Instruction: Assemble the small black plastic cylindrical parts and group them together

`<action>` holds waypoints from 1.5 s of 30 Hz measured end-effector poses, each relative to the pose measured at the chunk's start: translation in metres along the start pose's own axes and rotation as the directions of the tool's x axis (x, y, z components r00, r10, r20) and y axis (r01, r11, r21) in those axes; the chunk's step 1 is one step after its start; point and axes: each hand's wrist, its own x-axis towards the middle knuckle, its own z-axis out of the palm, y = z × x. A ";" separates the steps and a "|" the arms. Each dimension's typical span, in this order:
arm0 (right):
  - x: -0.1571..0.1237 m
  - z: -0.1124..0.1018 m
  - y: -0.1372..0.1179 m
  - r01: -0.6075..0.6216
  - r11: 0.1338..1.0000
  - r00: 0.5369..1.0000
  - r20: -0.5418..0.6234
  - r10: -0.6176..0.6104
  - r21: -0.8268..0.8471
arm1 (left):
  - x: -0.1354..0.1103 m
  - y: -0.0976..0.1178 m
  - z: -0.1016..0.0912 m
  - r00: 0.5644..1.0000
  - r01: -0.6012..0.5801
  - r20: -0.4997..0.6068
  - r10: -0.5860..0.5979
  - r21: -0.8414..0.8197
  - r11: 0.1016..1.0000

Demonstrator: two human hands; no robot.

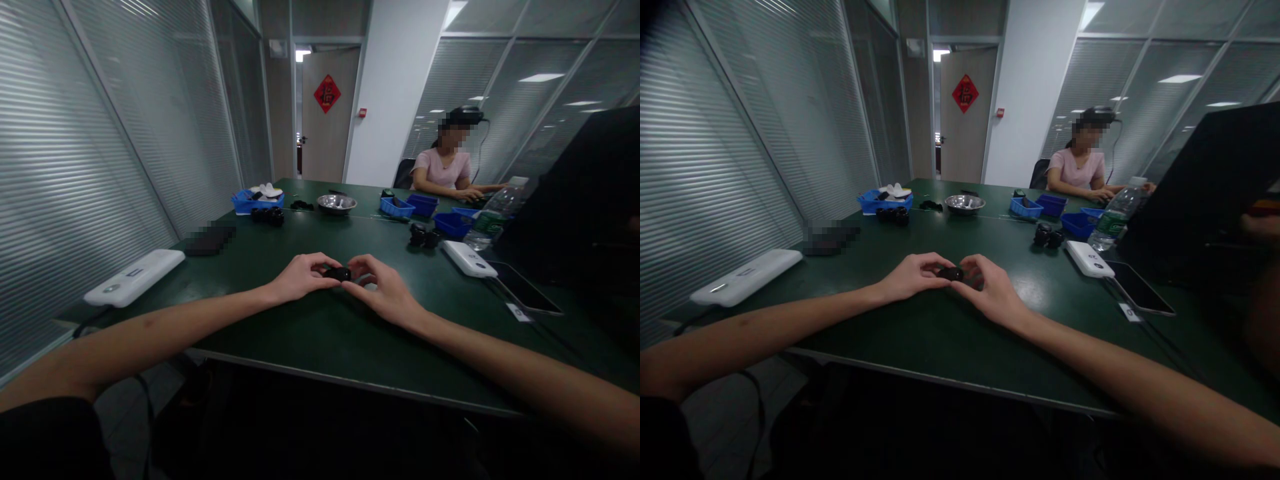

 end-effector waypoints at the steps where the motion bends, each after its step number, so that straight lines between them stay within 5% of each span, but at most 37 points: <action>1: 0.000 0.000 0.000 -0.022 1.000 1.000 0.000 0.022 -0.012 | 0.000 0.000 0.000 1.000 0.000 0.002 0.000 -0.002 1.000; 9: 0.001 0.001 -0.003 0.056 0.998 0.998 0.003 -0.056 -0.004 | 0.000 -0.007 0.000 1.000 -0.001 0.012 0.001 0.003 1.000; 15: 0.002 0.001 0.000 -0.053 0.998 0.999 -0.005 0.053 -0.023 | 0.000 -0.004 0.001 1.000 -0.022 0.003 0.022 0.027 0.999; 21: 0.002 0.001 -0.001 0.073 0.997 0.997 0.006 -0.073 0.003 | 0.000 -0.006 0.001 1.000 -0.005 0.001 0.005 0.015 1.000; 27: 0.002 0.001 -0.003 -0.051 0.998 0.999 0.002 0.052 -0.036 | 0.000 -0.004 0.001 1.000 -0.019 -0.003 0.019 0.012 1.000; 36: 0.001 0.002 -0.008 0.143 0.990 0.990 0.013 -0.142 -0.011 | 0.001 -0.004 0.001 1.000 -0.017 0.008 0.017 0.012 1.000; 45: 0.000 0.003 -0.005 0.003 1.000 1.000 -0.020 -0.003 0.008 | -0.001 0.001 0.000 1.000 -0.005 0.017 0.005 -0.017 1.000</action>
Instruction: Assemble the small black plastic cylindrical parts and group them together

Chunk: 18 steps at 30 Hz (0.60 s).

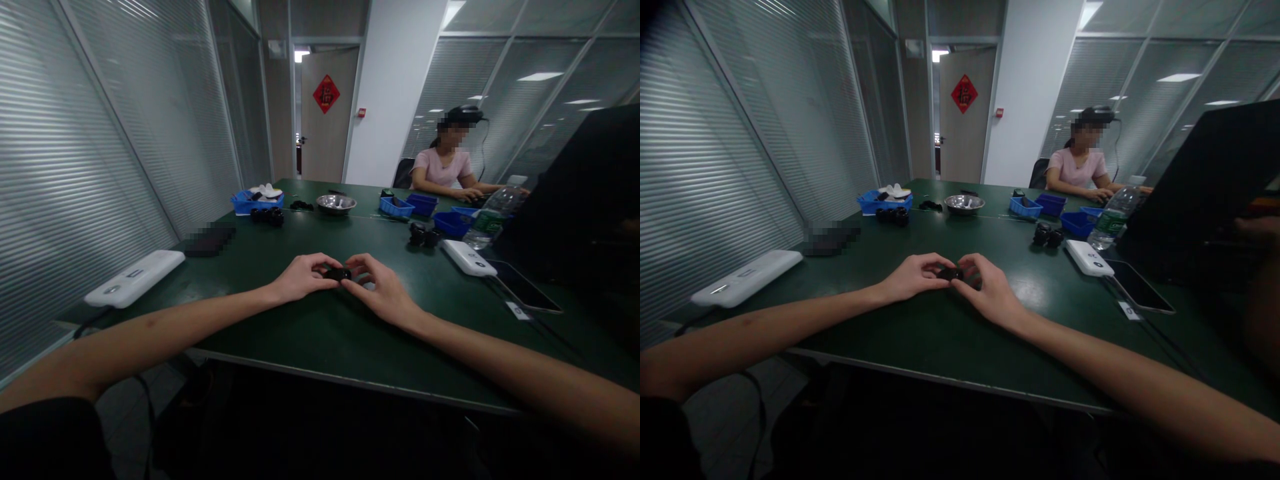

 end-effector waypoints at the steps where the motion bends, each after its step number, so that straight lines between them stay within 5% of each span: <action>1: 0.000 0.000 0.001 -0.020 1.000 1.000 0.024 0.019 0.009 | 0.000 0.000 0.000 1.000 -0.001 0.004 0.001 -0.012 1.000; 8: 0.001 0.001 0.002 -0.050 0.998 0.997 0.055 0.048 0.031 | 0.001 -0.002 -0.001 1.000 -0.008 0.023 0.005 0.151 0.988; 18: 0.002 -0.001 0.001 -0.027 1.000 1.000 0.002 0.027 0.008 | 0.000 -0.001 -0.002 0.995 -0.040 0.097 0.025 0.162 0.986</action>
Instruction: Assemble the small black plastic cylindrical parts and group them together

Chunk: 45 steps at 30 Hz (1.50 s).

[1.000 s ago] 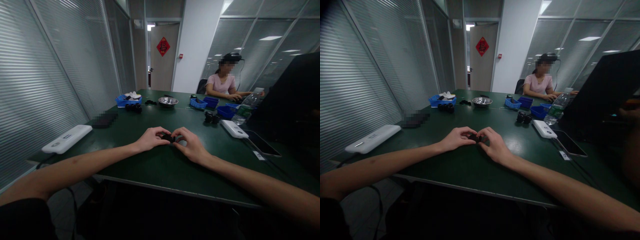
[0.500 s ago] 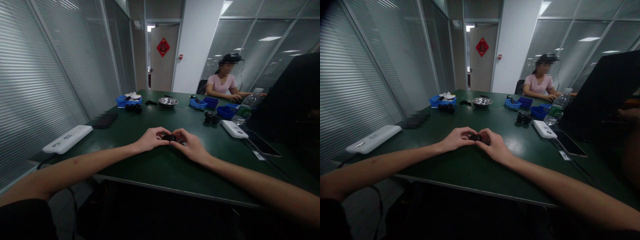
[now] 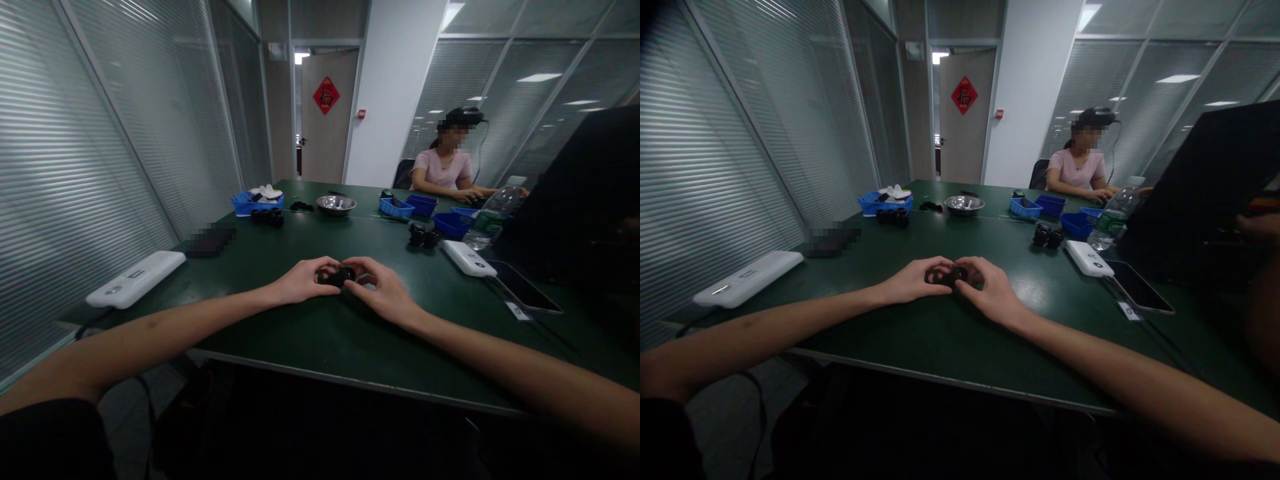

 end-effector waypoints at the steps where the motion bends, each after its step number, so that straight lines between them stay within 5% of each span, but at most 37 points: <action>1: 0.000 0.000 0.002 0.011 1.000 1.000 -0.011 -0.010 0.002 | 0.000 -0.001 0.000 1.000 0.005 -0.005 -0.005 0.001 1.000; 7: 0.001 0.000 0.012 -0.058 0.998 0.998 -0.010 0.058 0.005 | 0.003 -0.007 -0.005 0.999 0.009 -0.046 -0.012 -0.056 0.998; 16: 0.001 -0.005 0.011 -0.132 0.964 0.982 0.103 0.159 -0.233 | 0.004 -0.012 -0.015 0.998 0.069 -0.003 -0.069 0.055 0.996; 23: -0.004 -0.003 0.029 -0.078 0.860 0.953 0.214 0.212 -0.505 | 0.006 -0.030 -0.023 0.982 0.125 0.072 -0.172 0.433 0.893; 27: -0.004 -0.002 0.030 -0.067 0.854 0.939 0.256 0.229 -0.516 | 0.006 -0.042 -0.024 0.977 0.056 0.150 -0.155 0.517 0.854; 45: -0.005 -0.003 0.029 -0.044 0.857 0.948 0.249 0.198 -0.514 | 0.006 -0.040 -0.024 0.977 0.034 0.157 -0.147 0.563 0.826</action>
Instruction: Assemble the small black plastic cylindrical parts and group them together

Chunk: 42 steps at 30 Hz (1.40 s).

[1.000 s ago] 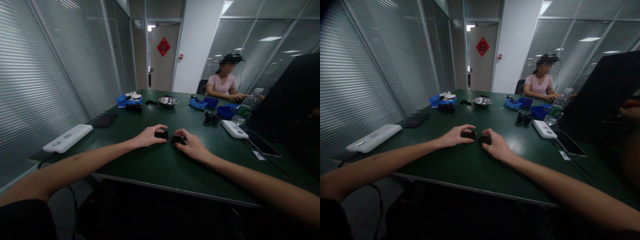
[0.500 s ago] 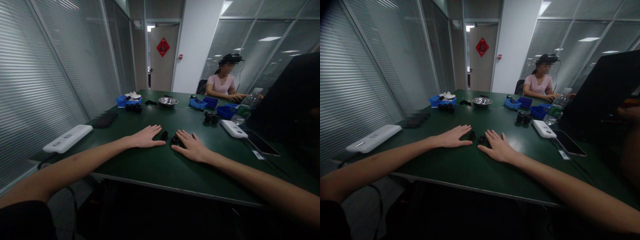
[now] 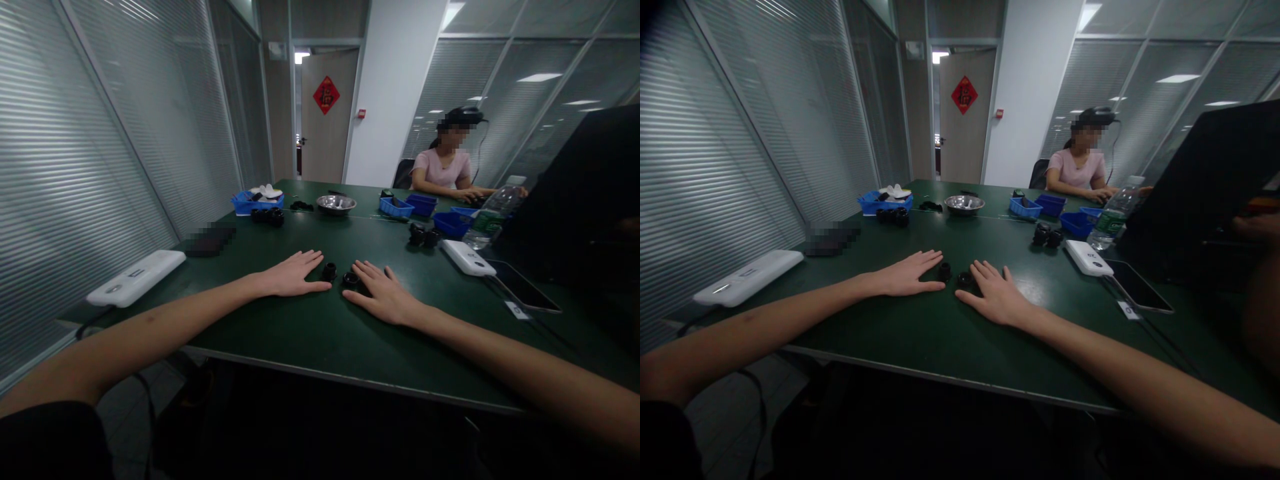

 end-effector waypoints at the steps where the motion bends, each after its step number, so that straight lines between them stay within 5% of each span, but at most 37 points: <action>1: 0.000 0.000 0.000 0.001 1.000 1.000 -0.001 -0.001 -0.004 | 0.000 0.002 -0.001 1.000 0.005 0.006 -0.005 0.006 1.000; 22: 0.000 0.001 0.000 0.017 0.999 1.000 -0.017 -0.018 -0.039 | -0.001 0.007 -0.005 0.999 0.030 0.030 -0.031 0.040 0.999; 33: 0.003 -0.009 0.000 0.094 0.983 0.969 -0.242 -0.054 0.159 | -0.007 0.032 -0.010 0.977 -0.120 -0.210 0.046 -0.352 0.928; 42: 0.000 -0.017 -0.018 0.357 0.924 0.886 -0.364 -0.289 0.135 | -0.007 0.042 -0.007 0.971 -0.188 -0.201 0.131 -0.299 0.935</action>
